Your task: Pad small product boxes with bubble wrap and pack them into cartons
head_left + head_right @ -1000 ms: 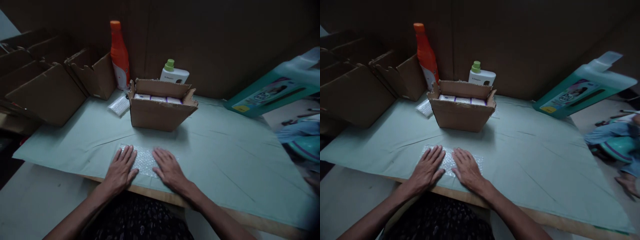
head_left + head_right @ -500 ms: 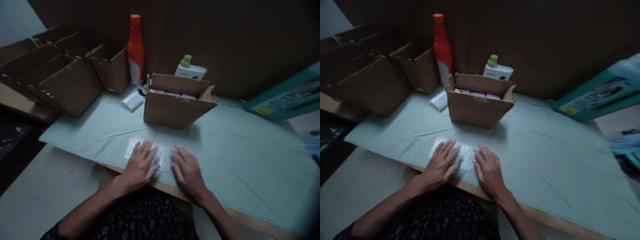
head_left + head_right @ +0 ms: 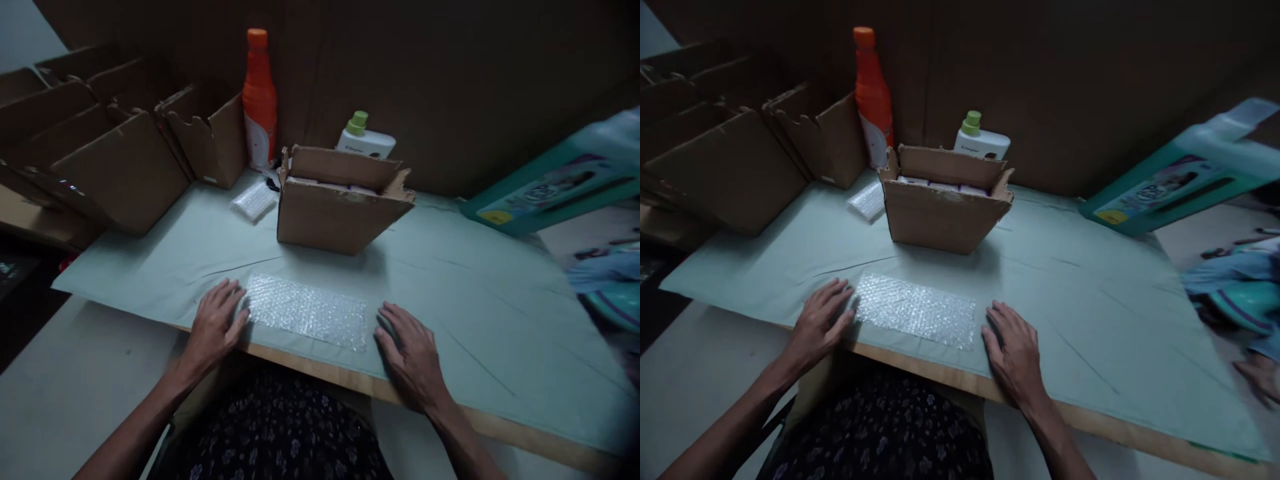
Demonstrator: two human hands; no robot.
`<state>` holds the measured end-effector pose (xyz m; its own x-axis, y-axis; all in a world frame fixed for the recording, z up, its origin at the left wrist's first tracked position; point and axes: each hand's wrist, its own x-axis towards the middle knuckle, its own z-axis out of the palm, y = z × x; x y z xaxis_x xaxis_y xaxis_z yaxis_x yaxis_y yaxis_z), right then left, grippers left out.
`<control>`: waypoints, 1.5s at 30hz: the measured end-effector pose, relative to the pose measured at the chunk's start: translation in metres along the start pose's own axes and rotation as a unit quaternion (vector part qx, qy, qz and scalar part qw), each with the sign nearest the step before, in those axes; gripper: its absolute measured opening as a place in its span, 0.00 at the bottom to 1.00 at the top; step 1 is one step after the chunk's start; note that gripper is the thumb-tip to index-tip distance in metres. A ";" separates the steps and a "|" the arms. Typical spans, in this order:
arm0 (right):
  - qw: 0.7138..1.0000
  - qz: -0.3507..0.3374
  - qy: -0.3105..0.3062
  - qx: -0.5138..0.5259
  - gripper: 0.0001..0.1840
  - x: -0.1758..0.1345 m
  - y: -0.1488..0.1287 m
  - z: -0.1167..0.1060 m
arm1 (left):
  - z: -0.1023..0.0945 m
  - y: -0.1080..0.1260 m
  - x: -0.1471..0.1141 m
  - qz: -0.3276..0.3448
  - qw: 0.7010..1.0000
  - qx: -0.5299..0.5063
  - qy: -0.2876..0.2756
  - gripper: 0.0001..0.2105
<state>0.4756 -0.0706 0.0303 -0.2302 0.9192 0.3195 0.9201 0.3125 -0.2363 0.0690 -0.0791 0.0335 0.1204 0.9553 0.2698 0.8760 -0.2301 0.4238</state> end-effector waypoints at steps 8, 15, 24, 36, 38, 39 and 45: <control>0.989 0.036 -0.050 0.137 0.10 0.040 -0.034 0.014 | 0.033 0.024 0.040 -0.058 0.998 -0.005 0.023 0.05; 0.956 0.167 -0.079 0.228 0.29 0.014 -0.028 -0.009 | 0.027 0.038 0.008 -0.162 0.980 -0.119 0.002 0.32; 0.973 0.063 -0.126 0.184 0.30 -0.028 -0.031 -0.008 | 0.028 0.029 -0.001 -0.070 0.980 -0.187 0.013 0.12; 0.966 -0.113 0.121 0.197 0.15 0.097 -0.025 -0.114 | -0.067 0.080 0.100 0.125 0.968 -0.112 0.187 0.11; 0.959 -0.098 0.178 0.198 0.13 0.140 -0.028 -0.137 | -0.087 0.095 0.139 0.118 0.956 -0.093 0.251 0.12; 0.957 -0.090 0.188 0.204 0.12 0.162 -0.028 -0.145 | -0.094 0.100 0.160 0.112 0.955 -0.093 0.258 0.13; 0.986 -0.030 -0.028 0.160 0.13 0.275 -0.012 -0.143 | -0.106 0.092 0.263 0.037 0.997 -0.061 -0.039 0.18</control>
<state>0.4469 0.1443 0.2526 -0.3074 0.9056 0.2922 0.7594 0.4185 -0.4982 0.1320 0.1316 0.2357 0.2233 0.9452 0.2382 0.8009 -0.3172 0.5078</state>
